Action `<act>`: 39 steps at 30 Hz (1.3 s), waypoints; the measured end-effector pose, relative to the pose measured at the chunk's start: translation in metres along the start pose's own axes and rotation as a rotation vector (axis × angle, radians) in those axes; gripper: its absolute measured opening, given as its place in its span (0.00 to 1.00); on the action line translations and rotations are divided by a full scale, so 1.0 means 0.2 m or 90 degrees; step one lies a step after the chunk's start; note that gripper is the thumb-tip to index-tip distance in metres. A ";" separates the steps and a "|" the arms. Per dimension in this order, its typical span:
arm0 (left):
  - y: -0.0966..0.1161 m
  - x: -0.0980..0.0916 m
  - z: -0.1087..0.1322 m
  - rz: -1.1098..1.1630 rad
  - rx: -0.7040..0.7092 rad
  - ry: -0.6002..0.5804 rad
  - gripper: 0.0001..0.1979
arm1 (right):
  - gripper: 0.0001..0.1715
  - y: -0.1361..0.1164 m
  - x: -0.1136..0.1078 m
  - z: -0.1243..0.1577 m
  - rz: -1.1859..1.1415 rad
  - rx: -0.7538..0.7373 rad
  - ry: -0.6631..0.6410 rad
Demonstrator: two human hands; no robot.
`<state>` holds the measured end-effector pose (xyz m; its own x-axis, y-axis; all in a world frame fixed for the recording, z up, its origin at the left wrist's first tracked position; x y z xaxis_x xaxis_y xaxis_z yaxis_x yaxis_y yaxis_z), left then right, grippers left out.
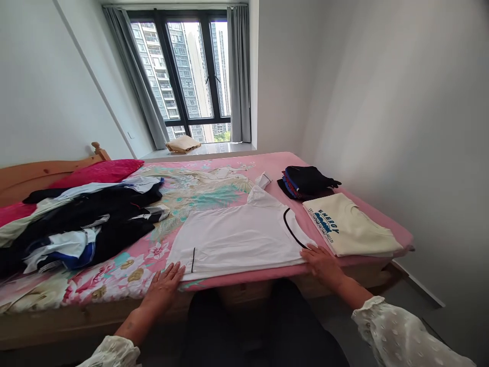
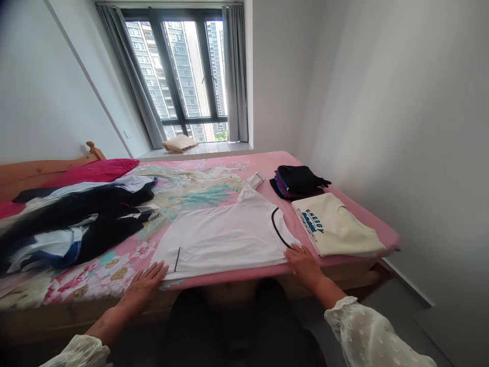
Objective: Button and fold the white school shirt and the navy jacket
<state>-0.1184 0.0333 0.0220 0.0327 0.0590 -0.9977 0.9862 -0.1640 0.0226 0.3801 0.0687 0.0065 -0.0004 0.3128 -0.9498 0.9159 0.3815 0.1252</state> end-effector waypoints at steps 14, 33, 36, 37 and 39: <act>0.79 0.02 -0.41 0.148 0.056 0.042 0.24 | 0.27 -0.78 0.02 -0.53 -0.149 -0.006 -0.045; 0.14 0.13 -0.29 0.111 -0.201 -0.103 0.42 | 0.32 -0.70 0.29 -0.48 -0.149 0.000 -0.085; 0.16 0.07 -0.33 0.121 -0.212 -0.092 0.37 | 0.32 -0.70 0.28 -0.49 -0.160 0.004 -0.096; 0.18 0.05 -0.35 0.118 -0.201 -0.064 0.35 | 0.32 -0.69 0.27 -0.49 -0.166 0.008 -0.104; 0.28 0.01 -0.40 0.117 -0.132 -0.009 0.30 | 0.32 -0.69 0.25 -0.50 -0.181 0.017 -0.125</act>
<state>-0.0502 0.1032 0.0264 0.2141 0.0336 -0.9762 0.9759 0.0351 0.2152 0.2130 0.1190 -0.0298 -0.1818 0.0223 -0.9831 0.9005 0.4055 -0.1573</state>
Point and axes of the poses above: each hand's wrist, its own z-axis away from the middle knuckle, its own x-axis out of the palm, y = z × x, the point moved 7 cm from there along -z, towards the middle knuckle, and after that the axes turned 7 degrees about z, right-handed, at the moved point
